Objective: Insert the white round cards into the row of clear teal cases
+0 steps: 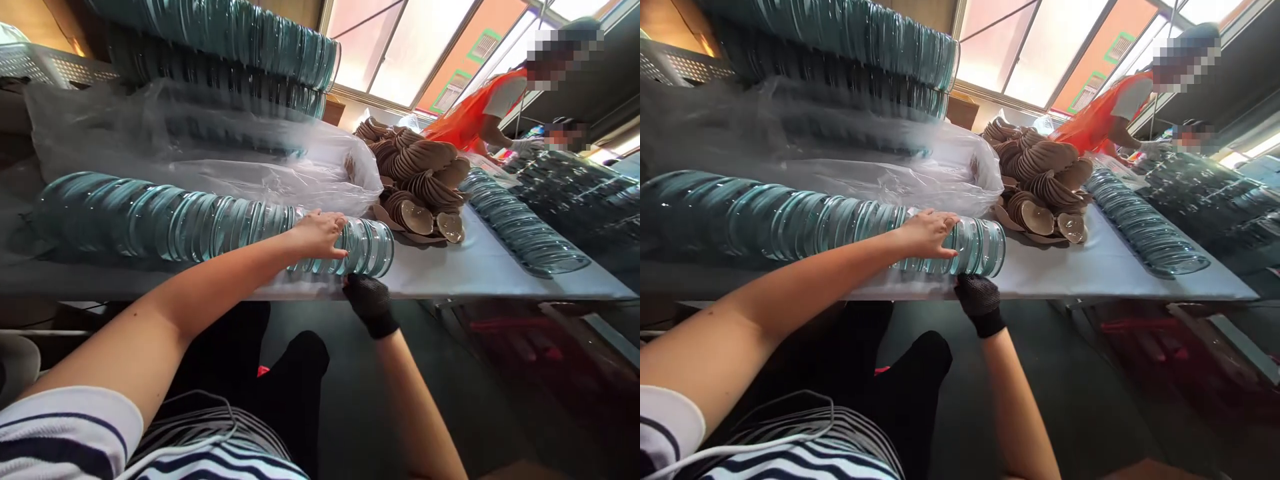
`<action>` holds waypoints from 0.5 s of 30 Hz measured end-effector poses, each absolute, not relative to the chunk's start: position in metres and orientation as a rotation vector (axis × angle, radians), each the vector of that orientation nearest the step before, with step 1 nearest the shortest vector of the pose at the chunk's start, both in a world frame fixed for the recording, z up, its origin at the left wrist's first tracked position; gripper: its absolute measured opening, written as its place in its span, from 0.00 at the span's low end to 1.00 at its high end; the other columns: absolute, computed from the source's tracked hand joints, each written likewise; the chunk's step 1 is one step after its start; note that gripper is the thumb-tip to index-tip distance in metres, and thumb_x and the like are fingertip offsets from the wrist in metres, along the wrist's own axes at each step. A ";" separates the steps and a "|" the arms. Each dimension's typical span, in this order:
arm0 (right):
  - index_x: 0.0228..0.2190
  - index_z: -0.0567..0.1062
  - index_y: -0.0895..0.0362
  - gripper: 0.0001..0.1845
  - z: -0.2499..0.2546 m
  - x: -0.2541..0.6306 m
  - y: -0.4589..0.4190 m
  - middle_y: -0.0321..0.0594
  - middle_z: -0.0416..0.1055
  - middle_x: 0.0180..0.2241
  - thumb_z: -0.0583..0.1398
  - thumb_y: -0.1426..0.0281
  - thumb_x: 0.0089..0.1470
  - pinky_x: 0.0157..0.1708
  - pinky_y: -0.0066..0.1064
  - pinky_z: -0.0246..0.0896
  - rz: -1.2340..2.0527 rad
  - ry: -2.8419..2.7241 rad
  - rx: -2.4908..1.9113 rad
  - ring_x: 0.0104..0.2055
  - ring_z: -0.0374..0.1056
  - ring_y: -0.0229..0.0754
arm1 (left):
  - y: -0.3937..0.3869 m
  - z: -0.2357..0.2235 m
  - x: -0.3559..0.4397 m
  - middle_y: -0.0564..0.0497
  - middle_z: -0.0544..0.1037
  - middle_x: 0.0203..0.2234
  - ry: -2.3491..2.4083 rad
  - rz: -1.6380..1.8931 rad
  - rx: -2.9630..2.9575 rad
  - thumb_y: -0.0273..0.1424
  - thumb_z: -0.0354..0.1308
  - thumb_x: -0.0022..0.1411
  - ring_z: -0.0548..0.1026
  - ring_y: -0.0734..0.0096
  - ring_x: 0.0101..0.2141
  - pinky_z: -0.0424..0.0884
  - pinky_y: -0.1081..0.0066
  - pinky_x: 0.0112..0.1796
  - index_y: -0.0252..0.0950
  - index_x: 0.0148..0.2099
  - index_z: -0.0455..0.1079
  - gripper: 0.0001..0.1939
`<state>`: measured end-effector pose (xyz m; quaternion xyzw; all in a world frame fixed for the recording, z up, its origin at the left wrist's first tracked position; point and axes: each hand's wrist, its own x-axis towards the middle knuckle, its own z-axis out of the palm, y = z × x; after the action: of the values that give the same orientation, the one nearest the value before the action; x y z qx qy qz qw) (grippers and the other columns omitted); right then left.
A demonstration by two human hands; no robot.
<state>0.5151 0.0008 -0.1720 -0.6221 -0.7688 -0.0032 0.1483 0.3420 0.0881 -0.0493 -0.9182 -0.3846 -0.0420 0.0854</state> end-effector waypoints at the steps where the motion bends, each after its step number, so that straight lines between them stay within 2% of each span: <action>1: 0.41 0.79 0.56 0.22 -0.184 0.509 -0.003 0.47 0.77 0.41 0.46 0.64 0.65 0.41 0.34 0.59 0.021 -2.205 -1.786 0.45 0.72 0.49 | 0.088 -0.048 0.341 0.40 0.65 0.64 -1.153 -0.115 -2.744 0.52 0.56 0.60 0.66 0.55 0.61 0.56 0.55 0.63 0.33 0.65 0.59 0.39; 3: 0.44 0.79 0.54 0.24 -0.197 0.502 -0.008 0.46 0.77 0.44 0.45 0.62 0.67 0.44 0.35 0.60 0.041 -2.183 -1.777 0.48 0.72 0.49 | 0.089 -0.044 0.340 0.41 0.65 0.64 -1.170 -0.072 -2.760 0.52 0.56 0.60 0.64 0.55 0.62 0.55 0.55 0.63 0.34 0.66 0.58 0.39; 5: 0.42 0.79 0.52 0.23 -0.190 0.507 -0.007 0.43 0.78 0.43 0.47 0.58 0.67 0.43 0.35 0.61 0.088 -2.209 -1.751 0.46 0.73 0.48 | 0.090 -0.038 0.342 0.38 0.62 0.66 -1.178 -0.002 -2.756 0.52 0.56 0.60 0.60 0.53 0.65 0.52 0.53 0.65 0.33 0.67 0.58 0.41; 7: 0.39 0.80 0.53 0.21 -0.167 0.524 0.002 0.42 0.79 0.41 0.51 0.57 0.65 0.41 0.33 0.63 0.128 -2.190 -1.754 0.44 0.74 0.46 | 0.091 -0.033 0.351 0.36 0.57 0.68 -1.148 0.049 -2.748 0.53 0.56 0.61 0.52 0.50 0.68 0.47 0.51 0.66 0.30 0.68 0.56 0.42; 9: 0.42 0.79 0.55 0.20 -0.132 0.548 0.022 0.43 0.78 0.43 0.51 0.61 0.66 0.43 0.31 0.63 0.070 -2.074 -1.790 0.45 0.74 0.45 | 0.093 -0.033 0.364 0.36 0.51 0.70 -1.095 0.030 -2.758 0.53 0.54 0.62 0.46 0.50 0.70 0.45 0.51 0.67 0.30 0.70 0.54 0.44; 11: 0.48 0.78 0.58 0.21 -0.093 0.568 0.054 0.46 0.76 0.48 0.49 0.65 0.66 0.47 0.30 0.62 -0.055 -2.005 -1.815 0.50 0.72 0.43 | 0.095 -0.039 0.377 0.38 0.49 0.71 -1.043 0.004 -2.790 0.54 0.53 0.63 0.47 0.51 0.70 0.47 0.51 0.67 0.31 0.72 0.50 0.45; 15: 0.46 0.79 0.60 0.19 -0.040 0.576 0.128 0.49 0.76 0.47 0.52 0.67 0.62 0.45 0.33 0.64 -0.036 -2.486 -2.007 0.48 0.72 0.47 | 0.098 -0.056 0.390 0.38 0.56 0.69 -1.008 -0.025 -2.785 0.55 0.53 0.62 0.57 0.52 0.67 0.54 0.50 0.64 0.29 0.71 0.50 0.47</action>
<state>0.5758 0.1276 -0.0396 -0.6279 -0.7777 -0.0113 -0.0270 0.3905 0.0980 -0.0564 -0.9364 -0.3391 -0.0085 0.0898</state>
